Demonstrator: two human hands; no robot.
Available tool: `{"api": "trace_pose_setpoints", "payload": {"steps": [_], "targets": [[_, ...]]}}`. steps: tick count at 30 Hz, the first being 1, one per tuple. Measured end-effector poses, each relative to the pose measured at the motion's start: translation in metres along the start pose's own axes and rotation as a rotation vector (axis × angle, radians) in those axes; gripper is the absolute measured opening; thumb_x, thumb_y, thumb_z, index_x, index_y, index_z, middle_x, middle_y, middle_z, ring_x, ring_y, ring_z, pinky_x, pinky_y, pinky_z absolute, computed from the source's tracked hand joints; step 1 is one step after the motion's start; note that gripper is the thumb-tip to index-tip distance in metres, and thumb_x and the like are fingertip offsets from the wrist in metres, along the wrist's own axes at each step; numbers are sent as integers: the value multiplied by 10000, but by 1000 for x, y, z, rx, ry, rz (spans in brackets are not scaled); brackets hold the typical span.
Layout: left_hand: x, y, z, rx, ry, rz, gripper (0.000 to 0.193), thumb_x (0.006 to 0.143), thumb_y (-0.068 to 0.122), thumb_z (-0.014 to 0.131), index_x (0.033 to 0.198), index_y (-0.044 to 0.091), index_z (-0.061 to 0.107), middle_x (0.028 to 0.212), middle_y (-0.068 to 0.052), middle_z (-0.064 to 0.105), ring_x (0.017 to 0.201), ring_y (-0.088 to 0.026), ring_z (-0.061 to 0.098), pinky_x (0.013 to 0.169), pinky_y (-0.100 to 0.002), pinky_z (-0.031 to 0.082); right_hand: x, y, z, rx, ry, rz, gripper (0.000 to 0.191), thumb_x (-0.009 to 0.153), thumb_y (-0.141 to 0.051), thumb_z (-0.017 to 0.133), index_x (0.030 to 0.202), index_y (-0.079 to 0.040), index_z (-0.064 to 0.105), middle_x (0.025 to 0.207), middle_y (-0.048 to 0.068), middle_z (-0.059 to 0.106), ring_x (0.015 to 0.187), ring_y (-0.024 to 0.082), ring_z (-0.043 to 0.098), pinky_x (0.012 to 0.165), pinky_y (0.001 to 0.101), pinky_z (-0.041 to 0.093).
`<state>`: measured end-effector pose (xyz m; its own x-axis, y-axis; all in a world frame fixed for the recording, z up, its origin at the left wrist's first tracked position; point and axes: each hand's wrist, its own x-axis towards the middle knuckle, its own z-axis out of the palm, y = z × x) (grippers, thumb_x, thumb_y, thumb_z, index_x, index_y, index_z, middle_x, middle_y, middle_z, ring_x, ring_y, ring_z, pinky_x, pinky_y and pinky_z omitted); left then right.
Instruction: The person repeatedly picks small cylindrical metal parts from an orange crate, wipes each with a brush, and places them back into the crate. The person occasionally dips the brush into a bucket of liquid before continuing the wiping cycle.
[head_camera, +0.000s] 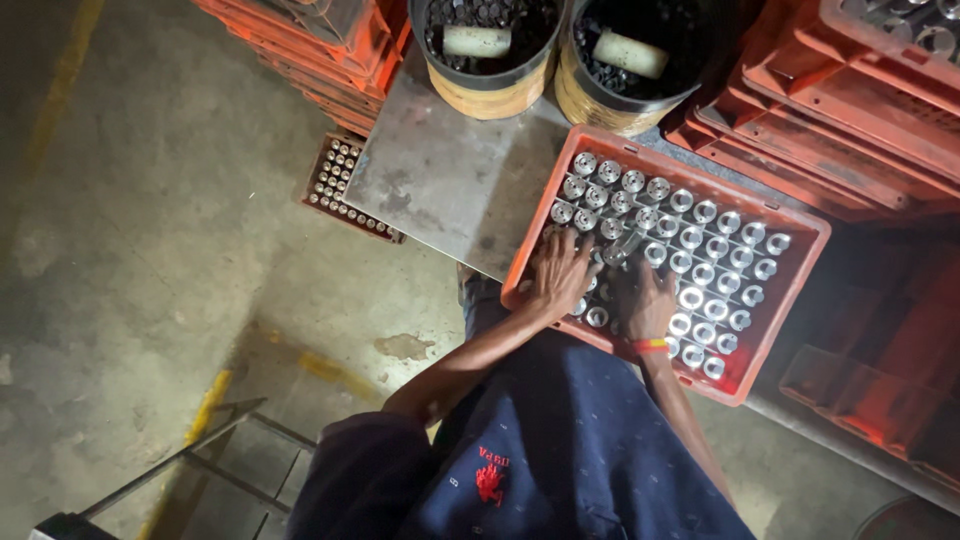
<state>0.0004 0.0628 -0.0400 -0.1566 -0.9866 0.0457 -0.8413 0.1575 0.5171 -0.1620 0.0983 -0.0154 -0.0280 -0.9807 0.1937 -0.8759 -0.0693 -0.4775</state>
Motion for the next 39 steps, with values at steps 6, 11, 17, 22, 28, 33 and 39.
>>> {"api": "trace_pose_setpoints", "payload": {"steps": [6, 11, 17, 22, 28, 33, 39], "targets": [[11, -1, 1, 47, 21, 82, 328, 822, 388, 781, 1005, 121, 731, 1147, -161, 527, 1111, -393, 516, 966, -534, 449, 12, -3, 9, 328, 109, 311, 341, 994, -339, 671, 1188, -71, 591, 917, 145, 707, 820, 357, 659, 747, 486, 493], [6, -7, 10, -12, -44, 21, 342, 860, 376, 760, 1071, 108, 733, 1179, -183, 514, 1129, -403, 511, 902, -512, 467, 3, 8, 1, 75, 71, 127, 274, 1039, -301, 701, 1129, -46, 660, 939, 198, 681, 796, 380, 630, 743, 484, 481], [13, -12, 10, 23, -18, 166, 329, 901, 381, 746, 1090, 113, 730, 1256, -155, 536, 1204, -338, 521, 993, -493, 496, 8, 10, 7, 71, -38, -50, 213, 969, -272, 750, 1051, -77, 732, 903, 124, 733, 832, 331, 640, 862, 449, 507], [10, -35, -13, -492, 22, 179, 364, 864, 427, 773, 1098, 149, 774, 1258, -111, 598, 1233, -257, 565, 1049, -438, 511, -5, 40, -51, 360, 47, 33, 281, 921, -308, 813, 1058, -79, 728, 987, 94, 720, 919, 243, 654, 836, 392, 514], [4, -26, 15, -1453, -244, -588, 509, 1077, 524, 584, 1408, 138, 564, 1356, -25, 528, 1302, -219, 479, 1023, -345, 372, -13, 33, -44, 1368, 108, 522, 462, 970, -394, 668, 1327, -113, 586, 1082, 61, 704, 982, 231, 679, 879, 393, 585], [-22, -30, 3, -526, -197, 48, 493, 1009, 372, 737, 1406, 104, 622, 1370, -71, 660, 1190, -277, 706, 970, -388, 586, -31, 1, -17, 513, -49, 212, 453, 1022, -213, 694, 1414, -58, 528, 1230, 172, 645, 1065, 367, 649, 891, 460, 541], [-35, -14, -27, -373, 35, 406, 657, 770, -19, 648, 1412, 111, 596, 1478, -146, 515, 1222, -375, 635, 1028, -440, 552, -38, 1, -19, 171, 0, -56, 533, 859, -17, 704, 1386, -43, 630, 1311, 243, 653, 1112, 435, 667, 924, 469, 550]]}}
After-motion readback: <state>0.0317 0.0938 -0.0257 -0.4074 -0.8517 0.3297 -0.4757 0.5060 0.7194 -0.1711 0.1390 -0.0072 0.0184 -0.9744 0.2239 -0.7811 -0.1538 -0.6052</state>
